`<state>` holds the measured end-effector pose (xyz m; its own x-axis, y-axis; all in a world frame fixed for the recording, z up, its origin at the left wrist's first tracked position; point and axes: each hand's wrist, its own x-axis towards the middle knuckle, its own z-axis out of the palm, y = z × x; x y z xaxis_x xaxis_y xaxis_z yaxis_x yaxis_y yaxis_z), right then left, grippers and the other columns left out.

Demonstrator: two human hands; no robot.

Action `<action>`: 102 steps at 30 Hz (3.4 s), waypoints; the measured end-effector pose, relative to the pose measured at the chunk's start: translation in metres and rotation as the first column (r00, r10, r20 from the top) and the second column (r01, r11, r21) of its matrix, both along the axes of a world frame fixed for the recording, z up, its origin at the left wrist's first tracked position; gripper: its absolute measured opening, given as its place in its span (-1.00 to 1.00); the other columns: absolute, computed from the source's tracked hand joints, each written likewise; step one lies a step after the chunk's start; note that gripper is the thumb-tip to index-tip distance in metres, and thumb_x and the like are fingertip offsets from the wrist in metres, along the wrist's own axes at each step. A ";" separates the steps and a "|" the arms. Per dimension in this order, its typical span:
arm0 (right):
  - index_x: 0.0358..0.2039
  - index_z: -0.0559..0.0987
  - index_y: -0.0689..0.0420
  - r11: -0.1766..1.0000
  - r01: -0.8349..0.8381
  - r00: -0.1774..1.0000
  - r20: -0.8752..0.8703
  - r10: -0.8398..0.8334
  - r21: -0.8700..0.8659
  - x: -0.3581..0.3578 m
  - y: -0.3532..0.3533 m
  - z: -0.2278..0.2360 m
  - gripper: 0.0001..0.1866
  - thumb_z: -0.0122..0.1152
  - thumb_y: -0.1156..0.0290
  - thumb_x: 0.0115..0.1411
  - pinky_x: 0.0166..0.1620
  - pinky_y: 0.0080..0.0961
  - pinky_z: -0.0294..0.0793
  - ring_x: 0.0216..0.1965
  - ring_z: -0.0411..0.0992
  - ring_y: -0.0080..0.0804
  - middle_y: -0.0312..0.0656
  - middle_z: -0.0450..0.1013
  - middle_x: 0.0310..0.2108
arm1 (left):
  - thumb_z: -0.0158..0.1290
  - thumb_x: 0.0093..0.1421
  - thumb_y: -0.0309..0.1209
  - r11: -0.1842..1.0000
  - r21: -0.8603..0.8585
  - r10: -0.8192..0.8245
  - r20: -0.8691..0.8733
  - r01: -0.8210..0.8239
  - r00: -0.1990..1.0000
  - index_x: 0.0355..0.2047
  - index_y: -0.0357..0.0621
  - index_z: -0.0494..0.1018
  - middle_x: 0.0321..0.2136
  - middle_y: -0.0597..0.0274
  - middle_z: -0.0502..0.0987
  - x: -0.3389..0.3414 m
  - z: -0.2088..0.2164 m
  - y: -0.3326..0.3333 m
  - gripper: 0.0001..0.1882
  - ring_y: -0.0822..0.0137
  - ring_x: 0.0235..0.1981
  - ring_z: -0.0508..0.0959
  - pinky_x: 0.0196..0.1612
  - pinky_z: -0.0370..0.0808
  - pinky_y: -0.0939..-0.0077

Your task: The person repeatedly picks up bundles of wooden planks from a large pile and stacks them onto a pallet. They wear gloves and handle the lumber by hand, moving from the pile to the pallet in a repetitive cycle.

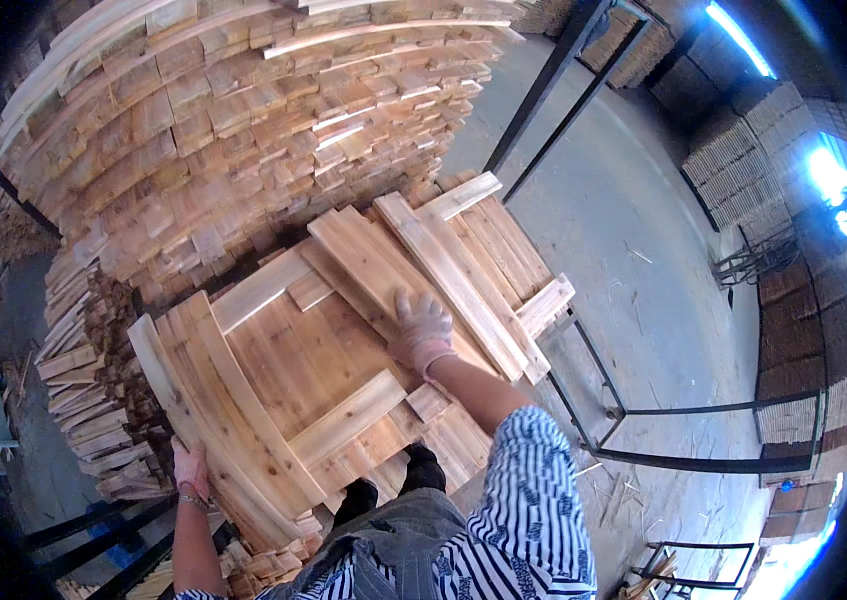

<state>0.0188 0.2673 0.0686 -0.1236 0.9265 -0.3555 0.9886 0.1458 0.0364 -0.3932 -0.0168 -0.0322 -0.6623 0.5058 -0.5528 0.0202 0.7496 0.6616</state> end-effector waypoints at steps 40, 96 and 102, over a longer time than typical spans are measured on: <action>0.35 0.12 -0.14 0.997 -0.042 0.953 -0.302 0.021 -0.064 -0.143 -0.078 -0.003 -0.11 0.31 0.03 0.05 0.06 -0.06 0.43 0.07 0.38 0.15 0.16 0.30 0.07 | 0.43 -0.21 -0.06 0.982 -0.187 -0.002 -0.138 -0.024 0.990 0.26 -0.33 -0.05 0.20 -0.33 0.20 0.027 0.049 0.037 0.19 -0.14 0.20 0.32 0.21 0.35 0.15; 0.35 0.20 0.14 0.931 0.160 0.298 -0.883 -0.363 -0.328 0.112 0.020 -0.028 -0.35 0.18 0.31 0.31 -0.08 -0.53 0.49 -0.15 0.44 -0.49 -0.20 0.49 -0.16 | 0.15 -0.08 0.31 0.653 -0.607 -0.721 -0.317 0.452 0.616 0.38 -0.34 -0.43 0.38 -0.42 -0.43 0.159 0.018 0.128 0.40 -0.33 0.40 -0.47 0.32 -0.45 -0.32; 0.24 0.28 0.23 0.974 -0.211 0.813 -0.569 0.125 -0.088 -0.020 -0.041 -0.085 -0.36 0.20 0.20 0.24 0.08 -0.15 0.46 -0.01 0.48 -0.04 0.07 0.46 0.01 | 0.13 -0.09 0.33 0.594 -0.649 -0.757 -0.251 0.475 0.603 0.38 -0.35 -0.41 0.38 -0.42 -0.43 0.167 0.040 0.139 0.40 -0.37 0.39 -0.49 0.31 -0.47 -0.32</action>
<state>-0.0015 0.2266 -0.0166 -0.4889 0.8184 -0.3018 0.7927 0.2724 -0.5454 -0.2262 0.1222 0.0081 -0.5132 0.6513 -0.5590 0.7924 0.6097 -0.0170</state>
